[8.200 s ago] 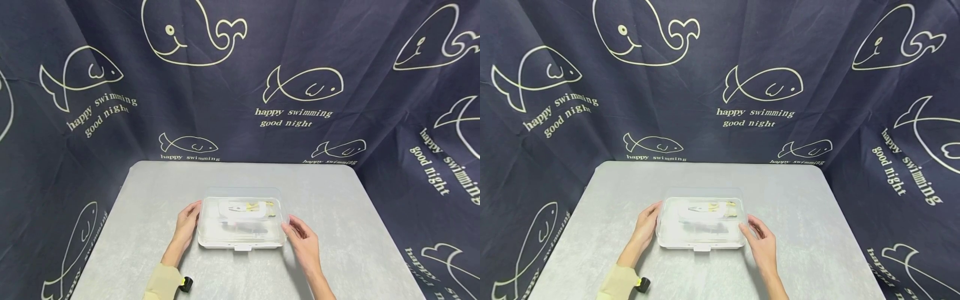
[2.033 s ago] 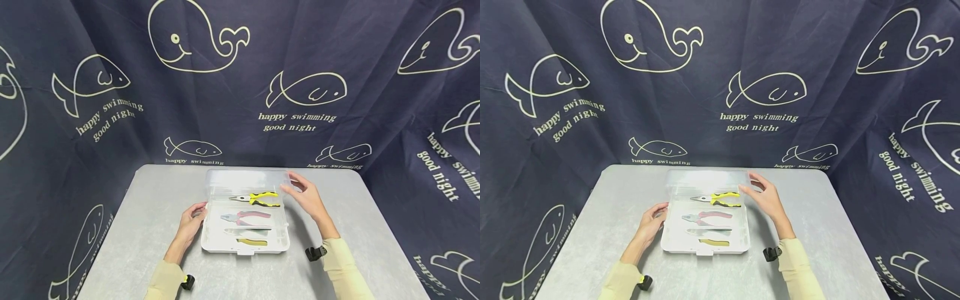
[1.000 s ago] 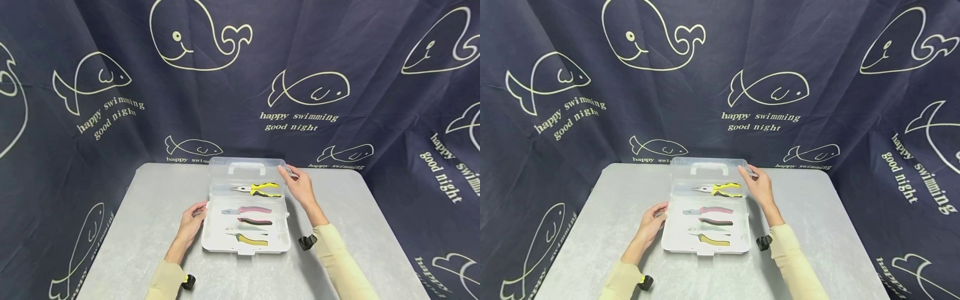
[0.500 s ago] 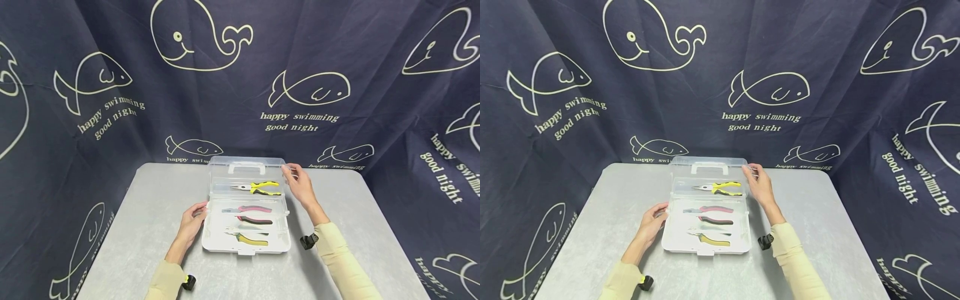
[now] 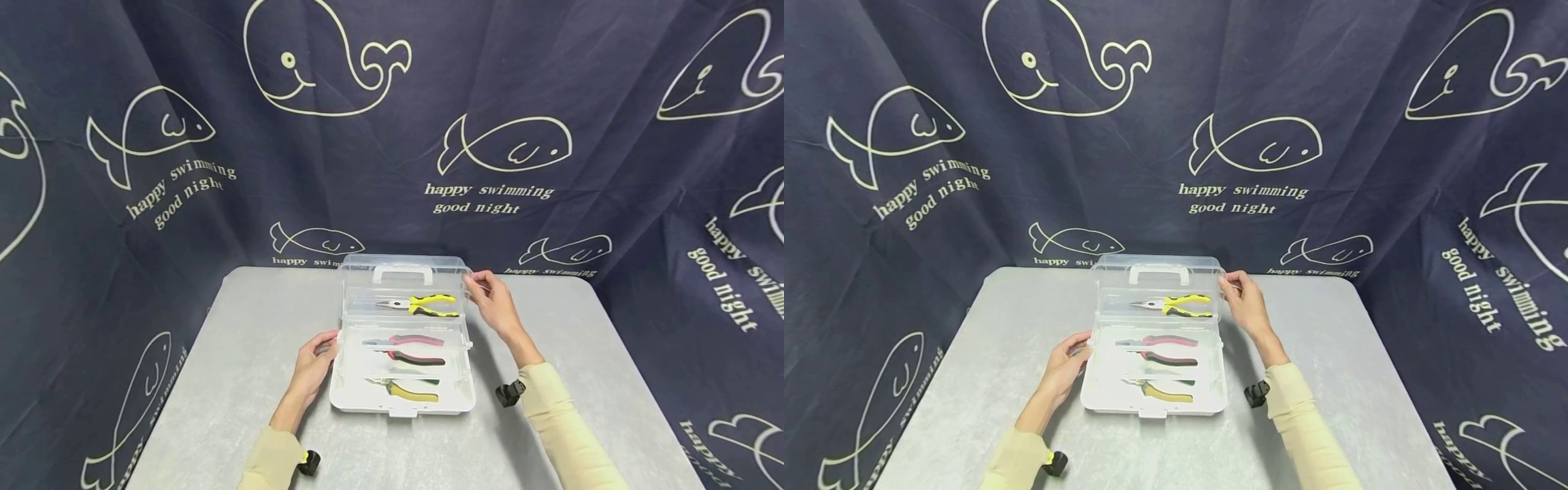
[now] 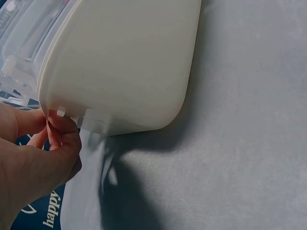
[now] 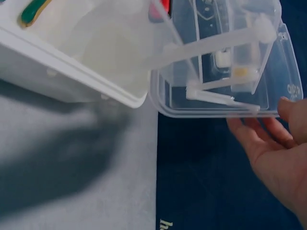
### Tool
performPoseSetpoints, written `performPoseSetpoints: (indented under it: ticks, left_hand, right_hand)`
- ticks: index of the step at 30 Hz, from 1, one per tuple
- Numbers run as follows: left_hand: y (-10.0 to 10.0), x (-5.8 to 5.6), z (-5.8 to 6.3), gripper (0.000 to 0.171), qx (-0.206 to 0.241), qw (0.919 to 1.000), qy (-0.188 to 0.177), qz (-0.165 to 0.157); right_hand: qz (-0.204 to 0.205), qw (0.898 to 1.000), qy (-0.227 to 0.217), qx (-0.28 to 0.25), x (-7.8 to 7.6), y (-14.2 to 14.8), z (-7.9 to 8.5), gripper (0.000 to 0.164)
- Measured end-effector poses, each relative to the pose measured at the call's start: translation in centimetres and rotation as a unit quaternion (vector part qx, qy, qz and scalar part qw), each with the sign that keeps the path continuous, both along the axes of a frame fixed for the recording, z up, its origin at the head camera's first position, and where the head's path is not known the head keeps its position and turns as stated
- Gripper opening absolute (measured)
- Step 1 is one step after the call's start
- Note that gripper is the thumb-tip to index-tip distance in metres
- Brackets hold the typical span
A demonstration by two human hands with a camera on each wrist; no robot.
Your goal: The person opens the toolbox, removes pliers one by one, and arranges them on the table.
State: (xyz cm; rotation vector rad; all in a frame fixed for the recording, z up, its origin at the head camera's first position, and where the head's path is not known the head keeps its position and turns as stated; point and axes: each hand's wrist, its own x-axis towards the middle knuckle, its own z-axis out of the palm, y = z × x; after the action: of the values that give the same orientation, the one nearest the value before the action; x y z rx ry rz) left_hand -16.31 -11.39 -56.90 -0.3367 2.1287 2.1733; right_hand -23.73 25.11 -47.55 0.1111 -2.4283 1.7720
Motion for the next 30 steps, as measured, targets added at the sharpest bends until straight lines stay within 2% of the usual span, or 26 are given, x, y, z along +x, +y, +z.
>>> performPoseSetpoints:
  ticks: [6,15,19,25,30]
  left_hand:
    - [-0.1,0.1,0.0,0.034,0.0,1.0,0.005,0.0]
    - [0.1,0.0,-0.1,0.033,0.012,0.9999,0.008,-0.003]
    - [0.0,0.0,-0.1,0.033,0.012,0.9998,0.012,-0.003]
    - [0.0,0.0,0.0,0.034,0.009,0.9999,0.011,-0.004]
    - [0.1,0.0,-0.1,0.035,0.003,1.0,0.004,-0.002]
  right_hand:
    - [0.04,0.999,0.001,-0.023,-0.1,0.5,-0.6,0.022]
    - [-0.01,0.998,0.013,-0.066,-0.1,0.3,-1.4,0.025]
    - [-0.012,0.997,0.013,-0.073,-0.3,0.1,-1.6,0.027]
    - [-0.013,0.996,-0.015,-0.083,-0.3,0.3,-2.2,0.031]
    - [0.001,0.996,-0.023,-0.089,-0.3,0.6,-2.7,0.034]
